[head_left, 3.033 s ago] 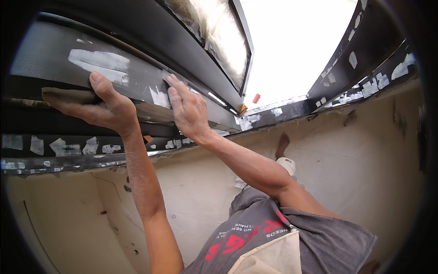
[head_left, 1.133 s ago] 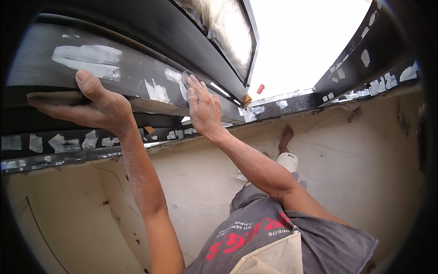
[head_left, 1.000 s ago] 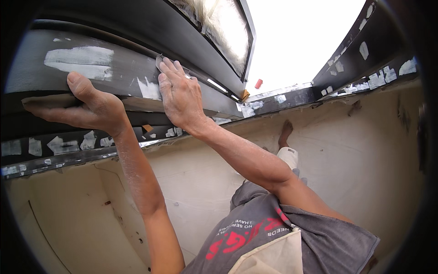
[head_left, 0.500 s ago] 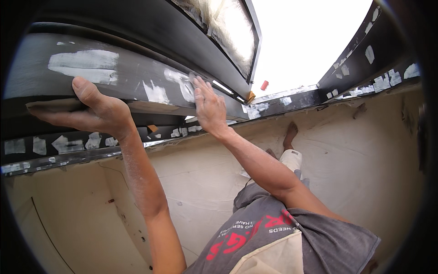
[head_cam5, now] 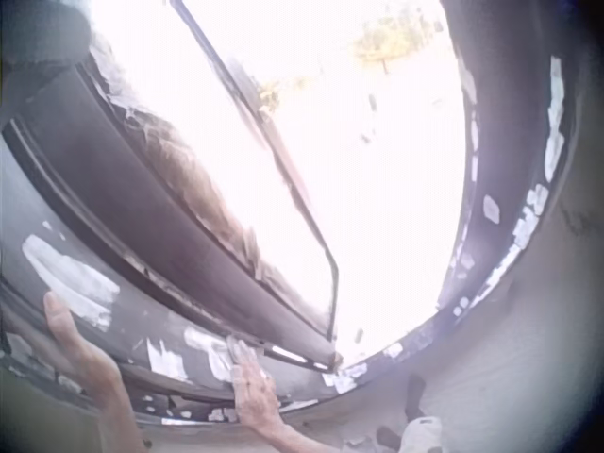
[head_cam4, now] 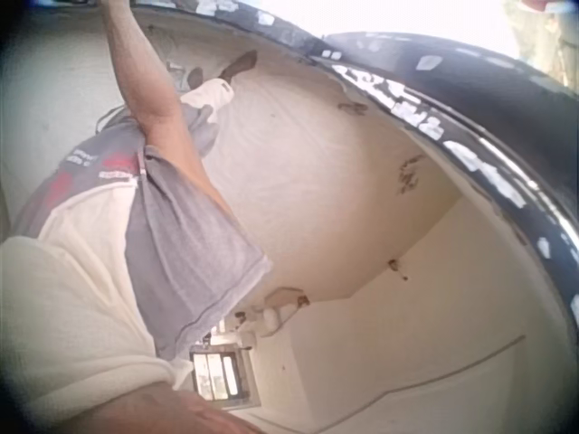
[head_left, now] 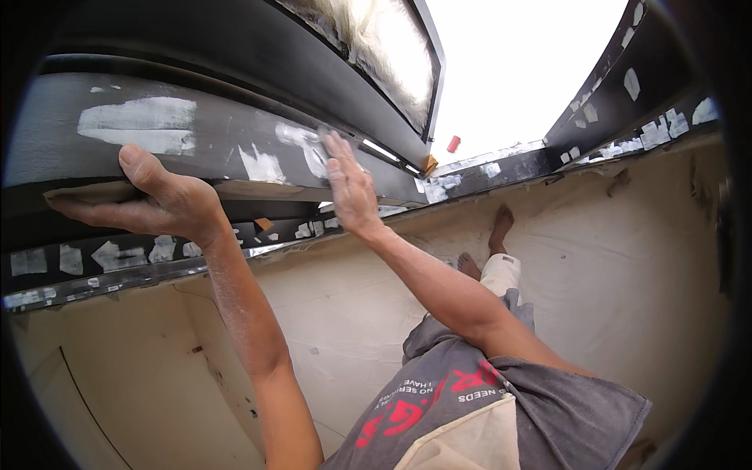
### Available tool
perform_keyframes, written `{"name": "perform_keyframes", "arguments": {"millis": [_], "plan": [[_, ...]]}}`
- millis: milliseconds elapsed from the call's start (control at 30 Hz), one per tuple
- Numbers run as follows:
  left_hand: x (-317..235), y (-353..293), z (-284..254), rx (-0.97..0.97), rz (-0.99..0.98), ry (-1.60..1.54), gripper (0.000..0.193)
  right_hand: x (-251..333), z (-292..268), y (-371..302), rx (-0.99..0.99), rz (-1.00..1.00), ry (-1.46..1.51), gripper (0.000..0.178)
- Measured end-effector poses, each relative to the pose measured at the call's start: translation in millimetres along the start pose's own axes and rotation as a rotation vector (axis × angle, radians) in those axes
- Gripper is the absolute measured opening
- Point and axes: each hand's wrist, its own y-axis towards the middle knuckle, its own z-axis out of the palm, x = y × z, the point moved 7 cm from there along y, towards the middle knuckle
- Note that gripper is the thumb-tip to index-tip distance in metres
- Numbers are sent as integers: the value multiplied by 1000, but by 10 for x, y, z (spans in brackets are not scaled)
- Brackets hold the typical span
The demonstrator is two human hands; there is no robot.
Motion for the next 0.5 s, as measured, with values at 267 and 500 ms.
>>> {"name": "perform_keyframes", "arguments": {"millis": [267,500], "plan": [[38,-46,-16,-16,-5,20,88,593,83,100,53,-199,-10,53],[-55,5,45,-29,30,-49,87,-844,-218,7,2,268,-90,50]]}}
